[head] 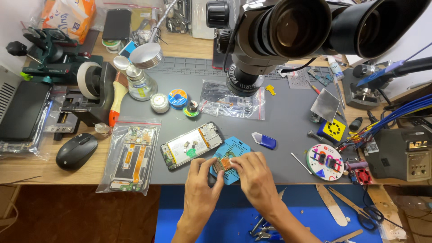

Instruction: The person cleans a small circuit board using a white wipe, rubbing both sides of the board. The board is placed on a blue mat on a cluttered workbench with various tools and electronic components.

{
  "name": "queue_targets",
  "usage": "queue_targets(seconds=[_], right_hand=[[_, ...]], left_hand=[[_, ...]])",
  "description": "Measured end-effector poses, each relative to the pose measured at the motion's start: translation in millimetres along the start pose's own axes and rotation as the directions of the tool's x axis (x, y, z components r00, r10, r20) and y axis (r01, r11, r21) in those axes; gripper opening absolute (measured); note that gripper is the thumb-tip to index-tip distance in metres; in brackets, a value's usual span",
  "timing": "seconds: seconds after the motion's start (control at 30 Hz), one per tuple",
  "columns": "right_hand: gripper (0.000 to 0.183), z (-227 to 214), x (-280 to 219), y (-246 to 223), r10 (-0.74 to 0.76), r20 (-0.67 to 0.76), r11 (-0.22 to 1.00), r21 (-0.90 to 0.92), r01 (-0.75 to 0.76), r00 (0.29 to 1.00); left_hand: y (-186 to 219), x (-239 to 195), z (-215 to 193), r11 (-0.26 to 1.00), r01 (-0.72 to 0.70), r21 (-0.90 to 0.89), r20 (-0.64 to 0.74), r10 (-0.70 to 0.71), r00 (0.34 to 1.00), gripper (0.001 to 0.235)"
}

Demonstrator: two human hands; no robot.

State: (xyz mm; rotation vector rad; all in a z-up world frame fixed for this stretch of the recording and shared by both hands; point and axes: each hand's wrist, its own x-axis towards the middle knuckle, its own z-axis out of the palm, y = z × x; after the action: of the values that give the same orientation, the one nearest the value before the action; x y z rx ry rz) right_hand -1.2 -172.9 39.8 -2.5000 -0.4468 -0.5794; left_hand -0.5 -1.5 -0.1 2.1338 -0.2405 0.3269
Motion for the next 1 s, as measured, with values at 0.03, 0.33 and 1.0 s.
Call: queue_targets(seconds=[0.03,0.33,1.0], right_hand=[[0.010,1,-2,-1,0.004,0.002,1.000,-0.002,-0.004,1.000],[0.007,1,-3,0,-0.044,-0.023,0.998,0.048,0.045,0.999],[0.010,-8,-68,-23,0.446,0.082,0.440,0.847,-0.299,0.891]], left_hand=[[0,-1,0,1.000,0.001,-0.003,0.004,-0.001,1.000,0.037],[3,1,-2,1.000,-0.011,-0.018,0.009,0.011,1.000,0.036],[50,-34,-11,0.493,0.360,-0.792,0.263,-0.257,0.930,0.020]])
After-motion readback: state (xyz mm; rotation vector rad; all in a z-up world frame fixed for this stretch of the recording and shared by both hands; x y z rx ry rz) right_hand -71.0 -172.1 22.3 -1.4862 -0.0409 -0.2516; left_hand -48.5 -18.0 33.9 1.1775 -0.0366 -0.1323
